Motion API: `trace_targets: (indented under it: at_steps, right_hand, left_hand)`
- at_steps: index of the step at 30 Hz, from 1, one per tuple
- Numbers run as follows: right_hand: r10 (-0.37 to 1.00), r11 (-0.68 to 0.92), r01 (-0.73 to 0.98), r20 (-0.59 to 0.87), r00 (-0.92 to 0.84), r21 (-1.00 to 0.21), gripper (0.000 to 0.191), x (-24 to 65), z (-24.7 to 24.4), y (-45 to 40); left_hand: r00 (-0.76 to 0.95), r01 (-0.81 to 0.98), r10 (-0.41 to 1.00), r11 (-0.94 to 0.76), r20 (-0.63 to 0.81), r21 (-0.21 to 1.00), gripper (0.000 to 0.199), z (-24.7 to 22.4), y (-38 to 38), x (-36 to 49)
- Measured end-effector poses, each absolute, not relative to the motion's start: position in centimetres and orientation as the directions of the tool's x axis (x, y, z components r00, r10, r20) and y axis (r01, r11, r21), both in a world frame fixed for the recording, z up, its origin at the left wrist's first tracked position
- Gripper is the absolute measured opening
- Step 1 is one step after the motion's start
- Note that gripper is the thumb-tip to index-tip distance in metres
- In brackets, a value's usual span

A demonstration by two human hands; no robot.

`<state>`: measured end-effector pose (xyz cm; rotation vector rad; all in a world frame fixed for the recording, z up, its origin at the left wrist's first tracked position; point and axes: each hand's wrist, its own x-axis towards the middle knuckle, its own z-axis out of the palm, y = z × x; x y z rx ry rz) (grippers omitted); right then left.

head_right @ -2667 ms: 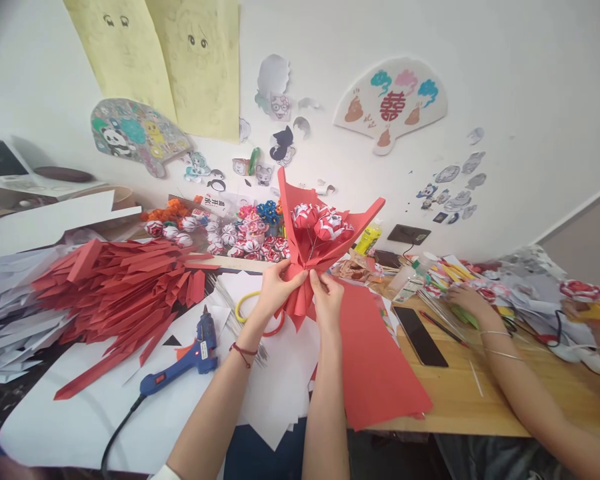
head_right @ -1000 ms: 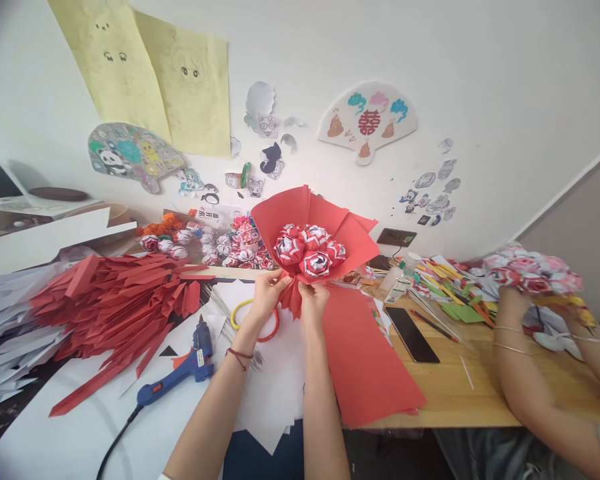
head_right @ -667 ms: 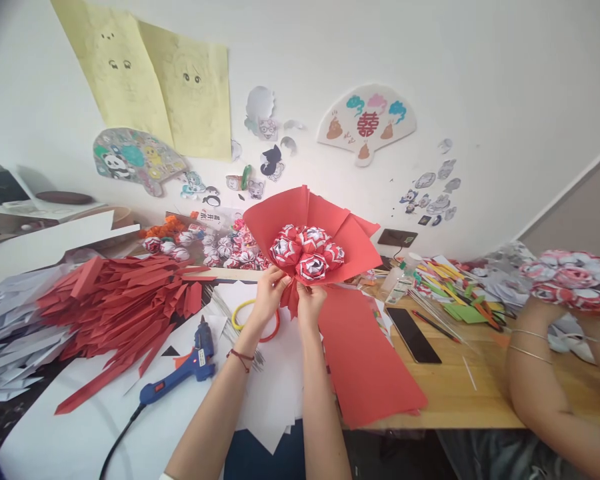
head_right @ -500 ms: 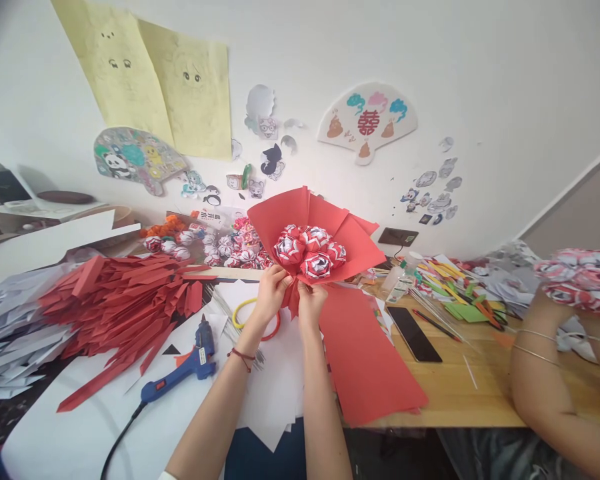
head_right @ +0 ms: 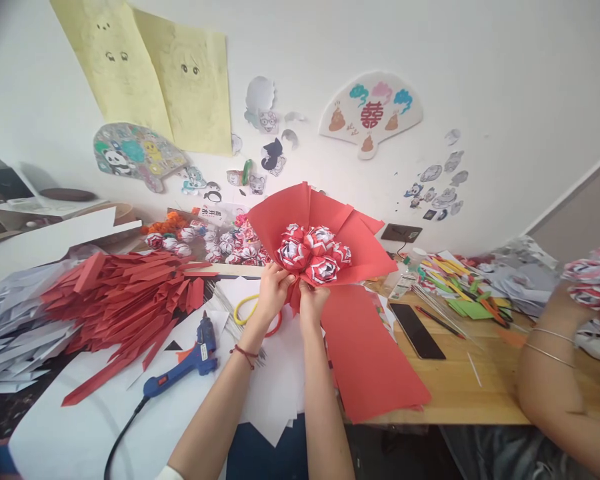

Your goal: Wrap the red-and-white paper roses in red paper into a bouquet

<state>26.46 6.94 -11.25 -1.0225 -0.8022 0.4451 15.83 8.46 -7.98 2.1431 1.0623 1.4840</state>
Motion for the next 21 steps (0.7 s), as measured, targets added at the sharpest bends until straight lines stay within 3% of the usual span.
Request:
trace_targets:
  at_steps: [15, 21]
  right_hand:
    - [0.717, 0.501, -0.154, 0.309, 0.624, -0.852, 0.022, 26.1, -10.7, 6.7]
    - [0.723, 0.512, -0.207, 0.288, 0.628, -0.834, 0.023, 25.9, -10.5, 6.7]
  left_hand:
    - [0.215, 0.461, 0.703, -0.685, 0.678, 0.565, 0.029, -7.1, 6.9, 15.4]
    - [0.267, 0.507, 0.660, -0.716, 0.702, 0.480, 0.036, -7.0, 6.8, 15.0]
